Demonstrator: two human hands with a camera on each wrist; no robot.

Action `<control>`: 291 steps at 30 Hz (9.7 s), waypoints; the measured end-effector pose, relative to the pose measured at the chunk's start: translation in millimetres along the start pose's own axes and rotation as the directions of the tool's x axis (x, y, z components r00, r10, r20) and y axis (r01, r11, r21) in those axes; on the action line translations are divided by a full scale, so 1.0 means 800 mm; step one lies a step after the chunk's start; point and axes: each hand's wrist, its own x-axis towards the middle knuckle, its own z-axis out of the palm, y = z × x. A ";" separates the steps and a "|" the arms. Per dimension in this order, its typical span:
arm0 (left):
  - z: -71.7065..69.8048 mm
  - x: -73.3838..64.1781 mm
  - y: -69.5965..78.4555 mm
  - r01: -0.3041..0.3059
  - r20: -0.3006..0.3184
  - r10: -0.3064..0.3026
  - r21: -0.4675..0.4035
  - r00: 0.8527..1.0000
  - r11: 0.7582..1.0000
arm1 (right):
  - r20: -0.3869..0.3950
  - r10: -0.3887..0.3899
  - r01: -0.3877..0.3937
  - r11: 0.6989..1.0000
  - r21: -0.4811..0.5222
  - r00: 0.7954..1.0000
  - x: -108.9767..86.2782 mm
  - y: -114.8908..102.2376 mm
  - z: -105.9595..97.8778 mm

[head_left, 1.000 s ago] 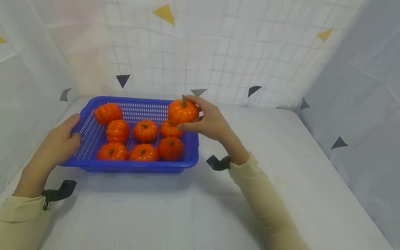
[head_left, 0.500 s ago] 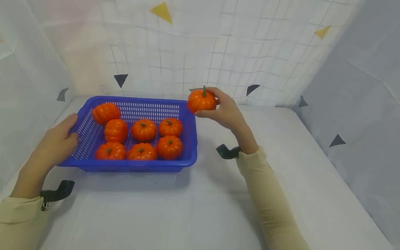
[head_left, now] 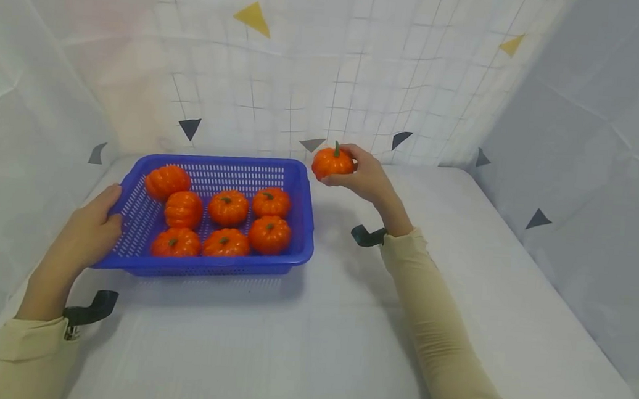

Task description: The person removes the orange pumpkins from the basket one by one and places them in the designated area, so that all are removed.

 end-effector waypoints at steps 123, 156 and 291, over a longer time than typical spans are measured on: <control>0.001 -0.001 0.005 -0.026 -0.013 0.027 0.055 1.000 0.998 | 0.022 -0.192 0.193 0.975 -0.112 0.981 0.014 -0.108 0.029; 0.008 0.000 0.014 -0.025 -0.017 0.026 0.074 1.000 0.997 | 0.595 -0.088 0.335 0.887 -0.318 0.799 0.078 -0.167 0.202; 0.008 0.000 0.014 -0.056 -0.015 0.057 0.095 0.998 0.994 | 0.042 -0.108 0.107 0.994 0.008 0.993 -0.019 -0.048 -0.023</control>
